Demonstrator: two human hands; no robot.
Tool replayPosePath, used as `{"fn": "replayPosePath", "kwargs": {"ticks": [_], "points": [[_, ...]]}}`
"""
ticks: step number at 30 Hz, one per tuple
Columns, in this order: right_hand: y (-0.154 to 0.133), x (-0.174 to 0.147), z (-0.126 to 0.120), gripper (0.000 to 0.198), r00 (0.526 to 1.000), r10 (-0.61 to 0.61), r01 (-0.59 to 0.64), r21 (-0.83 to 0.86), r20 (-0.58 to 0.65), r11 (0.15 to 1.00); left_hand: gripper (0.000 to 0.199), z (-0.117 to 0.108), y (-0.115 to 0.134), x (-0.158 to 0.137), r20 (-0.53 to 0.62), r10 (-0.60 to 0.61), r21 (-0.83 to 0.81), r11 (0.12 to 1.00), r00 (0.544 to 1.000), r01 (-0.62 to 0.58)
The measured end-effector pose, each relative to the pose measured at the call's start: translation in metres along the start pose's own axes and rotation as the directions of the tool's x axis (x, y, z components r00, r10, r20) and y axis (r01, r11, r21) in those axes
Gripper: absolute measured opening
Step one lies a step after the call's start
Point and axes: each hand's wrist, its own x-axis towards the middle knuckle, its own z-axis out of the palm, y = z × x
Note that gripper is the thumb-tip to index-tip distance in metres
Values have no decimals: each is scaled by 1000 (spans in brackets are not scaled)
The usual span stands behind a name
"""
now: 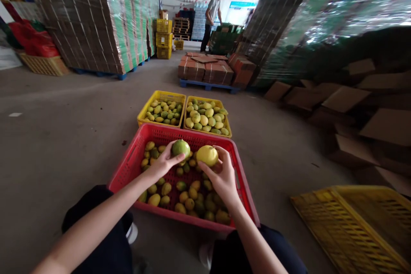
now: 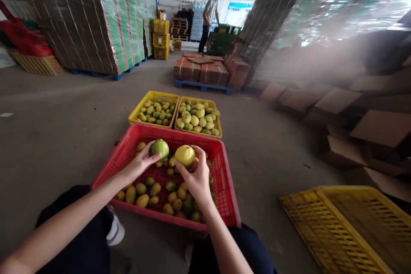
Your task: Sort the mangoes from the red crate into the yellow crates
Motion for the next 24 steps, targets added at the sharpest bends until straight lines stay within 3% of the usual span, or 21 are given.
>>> {"fn": "replayPosePath", "kwargs": {"ticks": [1,3,6,9,11,16,24], "points": [[1,0,-1,55,995,-92,87,-116,-33,989,50,-1,1,-1,1,132,133,982,991,-131],[2,-2,-1,52,960,-273,239,-307,-70,921,57,-2,5,-2,64,377,362,854,924,-373],[1,-4,0,47,852,-518,439,-438,-73,784,52,-2,13,-6,197,562,525,631,803,-571],[-1,-7,3,51,751,-657,566,-449,-64,691,49,1,17,-10,220,607,555,566,764,-609],[-2,-9,3,55,717,-694,598,-457,-62,658,49,3,17,-11,205,619,559,562,758,-610],[-6,-13,1,59,679,-731,619,-480,-70,622,55,4,16,-12,233,629,550,544,742,-634],[-6,-14,-1,60,658,-751,644,-479,-52,597,54,6,18,-15,229,567,544,599,791,-587]]}}
